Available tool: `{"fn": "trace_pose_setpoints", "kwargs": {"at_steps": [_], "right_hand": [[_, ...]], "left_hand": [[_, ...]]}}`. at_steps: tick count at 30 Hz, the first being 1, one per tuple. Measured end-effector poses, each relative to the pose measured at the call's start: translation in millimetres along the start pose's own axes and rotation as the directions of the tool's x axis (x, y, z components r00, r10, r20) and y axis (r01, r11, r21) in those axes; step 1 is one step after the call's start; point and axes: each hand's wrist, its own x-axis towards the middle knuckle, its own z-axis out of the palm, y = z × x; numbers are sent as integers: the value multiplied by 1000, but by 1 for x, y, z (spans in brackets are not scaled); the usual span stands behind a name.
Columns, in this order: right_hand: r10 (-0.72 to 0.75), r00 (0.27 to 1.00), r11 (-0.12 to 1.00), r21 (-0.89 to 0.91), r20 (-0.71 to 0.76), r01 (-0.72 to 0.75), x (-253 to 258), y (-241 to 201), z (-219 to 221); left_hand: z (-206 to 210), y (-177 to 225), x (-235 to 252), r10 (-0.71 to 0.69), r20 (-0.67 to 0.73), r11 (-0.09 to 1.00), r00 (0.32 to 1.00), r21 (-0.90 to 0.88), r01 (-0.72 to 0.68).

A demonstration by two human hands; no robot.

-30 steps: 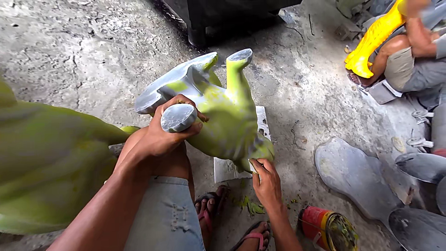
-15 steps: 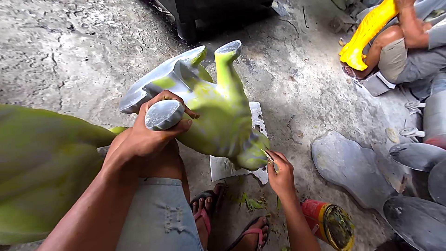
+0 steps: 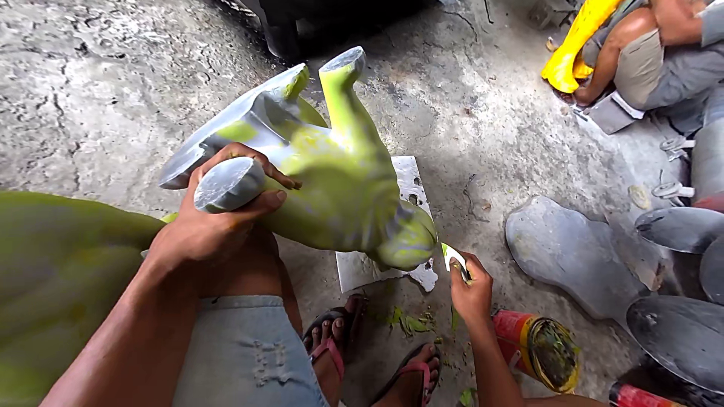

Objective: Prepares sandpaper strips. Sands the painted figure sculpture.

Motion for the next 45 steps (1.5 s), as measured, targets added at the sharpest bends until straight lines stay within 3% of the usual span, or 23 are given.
{"fn": "trace_pose_setpoints", "kwargs": {"at_steps": [3,11,15,20,28,32,38,45], "right_hand": [[17,1000,999,39,19,-17,-7,5,2],[34,999,993,118,-2,-33,-10,-2,16],[-63,997,990,126,-38,68,-16,-4,29],[-227,966,974,-4,-128,228,-22,-1,47],[-346,937,908,-266,-41,323,-30,5,58],[-330,944,915,-255,-29,312,-38,15,56],[-236,964,970,-84,-124,226,-21,-1,49],[-156,972,985,-98,-174,141,-41,-21,85]], "left_hand": [[4,3,-3,-38,-28,999,999,-9,38],[0,-6,4,16,-31,999,999,-29,-17],[2,-5,8,-6,-56,1000,998,-28,4],[1,-7,12,-71,-105,997,992,19,73],[0,-10,12,-127,-150,992,980,-23,125],[4,-5,9,-184,-177,983,967,-58,176],[3,-5,10,-171,-170,985,971,-21,170],[1,-9,16,-149,-179,989,972,-3,151]]}}
